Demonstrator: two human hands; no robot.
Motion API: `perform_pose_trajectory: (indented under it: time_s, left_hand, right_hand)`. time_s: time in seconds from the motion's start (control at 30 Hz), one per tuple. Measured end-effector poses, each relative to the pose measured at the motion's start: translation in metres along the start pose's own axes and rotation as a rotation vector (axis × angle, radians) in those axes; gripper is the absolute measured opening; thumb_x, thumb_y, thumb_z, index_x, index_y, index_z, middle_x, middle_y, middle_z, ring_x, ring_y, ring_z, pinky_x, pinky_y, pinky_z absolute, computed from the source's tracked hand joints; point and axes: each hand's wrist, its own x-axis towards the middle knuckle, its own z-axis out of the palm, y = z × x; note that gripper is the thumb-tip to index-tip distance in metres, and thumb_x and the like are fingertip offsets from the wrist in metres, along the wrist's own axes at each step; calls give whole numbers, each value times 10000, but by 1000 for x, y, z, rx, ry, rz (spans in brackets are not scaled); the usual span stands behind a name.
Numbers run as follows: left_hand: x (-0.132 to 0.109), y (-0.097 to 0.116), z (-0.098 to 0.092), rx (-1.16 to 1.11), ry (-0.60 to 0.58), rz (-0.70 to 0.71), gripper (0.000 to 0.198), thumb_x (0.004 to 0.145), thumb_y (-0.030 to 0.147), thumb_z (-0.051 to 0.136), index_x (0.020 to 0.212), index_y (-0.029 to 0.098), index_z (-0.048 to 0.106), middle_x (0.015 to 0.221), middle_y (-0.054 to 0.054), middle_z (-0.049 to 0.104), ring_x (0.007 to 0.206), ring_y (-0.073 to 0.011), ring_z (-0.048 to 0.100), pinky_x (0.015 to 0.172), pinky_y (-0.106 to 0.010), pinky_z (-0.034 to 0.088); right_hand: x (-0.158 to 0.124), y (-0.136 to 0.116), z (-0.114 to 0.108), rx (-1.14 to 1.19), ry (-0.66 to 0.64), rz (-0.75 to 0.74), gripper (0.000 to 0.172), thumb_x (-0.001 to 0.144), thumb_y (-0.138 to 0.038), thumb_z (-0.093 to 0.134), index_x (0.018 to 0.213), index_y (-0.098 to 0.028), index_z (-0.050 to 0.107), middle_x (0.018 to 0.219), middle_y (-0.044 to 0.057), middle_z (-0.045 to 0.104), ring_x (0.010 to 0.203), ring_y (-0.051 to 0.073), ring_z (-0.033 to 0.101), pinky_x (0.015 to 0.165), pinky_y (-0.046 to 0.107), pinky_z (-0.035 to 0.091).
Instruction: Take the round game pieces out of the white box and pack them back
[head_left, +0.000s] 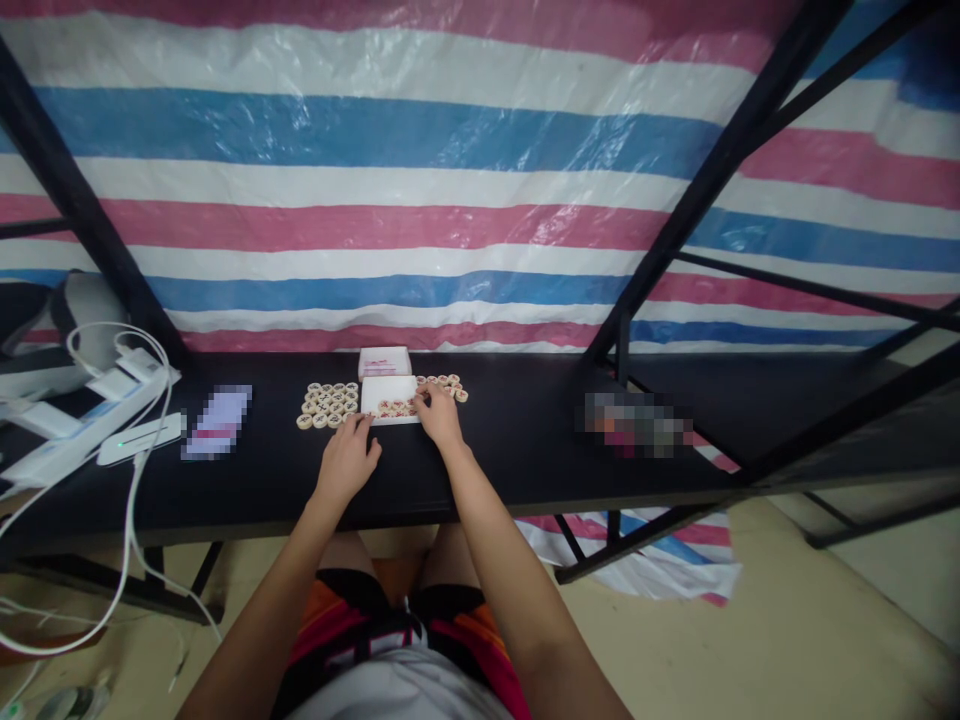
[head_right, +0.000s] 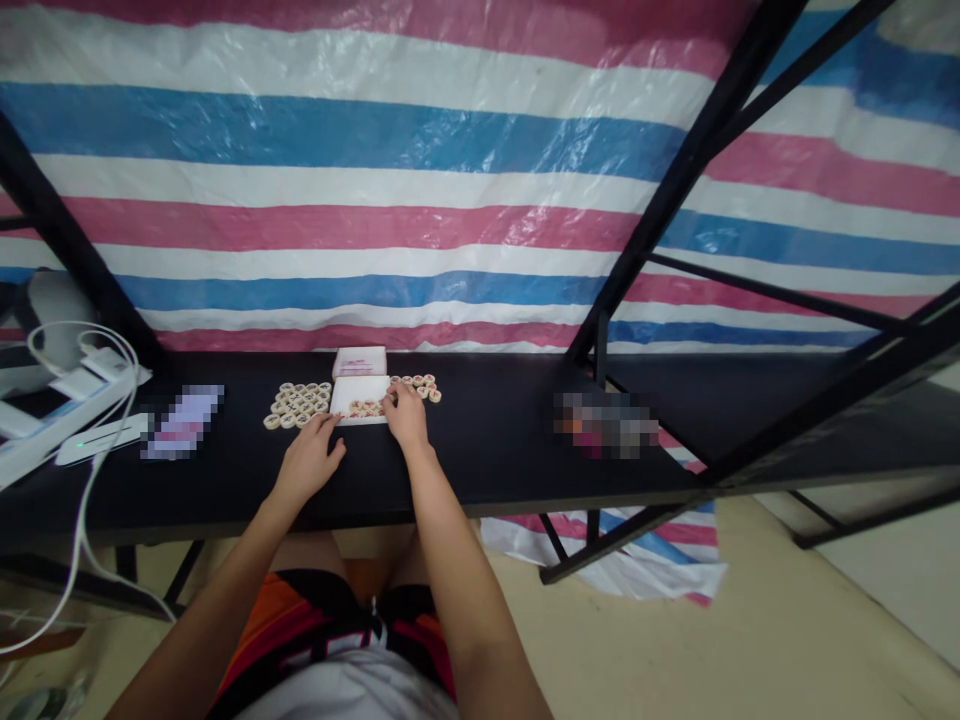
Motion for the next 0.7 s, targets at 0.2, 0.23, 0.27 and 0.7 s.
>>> perform_pose_trajectory:
  time_s: [0.2,0.23,0.27,0.7]
  left_hand:
    - [0,-1,1,-10,5,4,412,867,233,458,1264,146,528,1262,-130,552,1154,-259,525,965,-369,444]
    - [0,-1,2,-10,5,6,414,866,232,459,1266,147,527,1260,-131,553,1155,-258,524,966,-370,443]
    - [0,-2,2,-9,6,8,416,866,232,460,1267,145,527,1258,-131,553,1153,-258,525,966,-370,442]
    - [0,-2,2,-12,8,1,411,868,235,459,1260,137,532,1249,-125,555,1110,-251,546,935,-358,461]
  right_hand:
    - [-1,-1,0,-4,10,1,129,767,-184,491,819,-200,608,869,54,624,824,205,560,822,334,437]
    - [-1,-1,0,-3,11,2,130,768,-185,490,820,-202,608,867,51,624,820,203,560,820,331,438]
    - [-1,-1,0,-2,9,2,132,769,-185,489,822,-202,609,869,50,624,818,201,559,819,330,437]
    - [-1,-22,-1,-62,-22,-146,178,796,-128,471,897,-185,606,959,73,599,935,211,527,901,345,406]
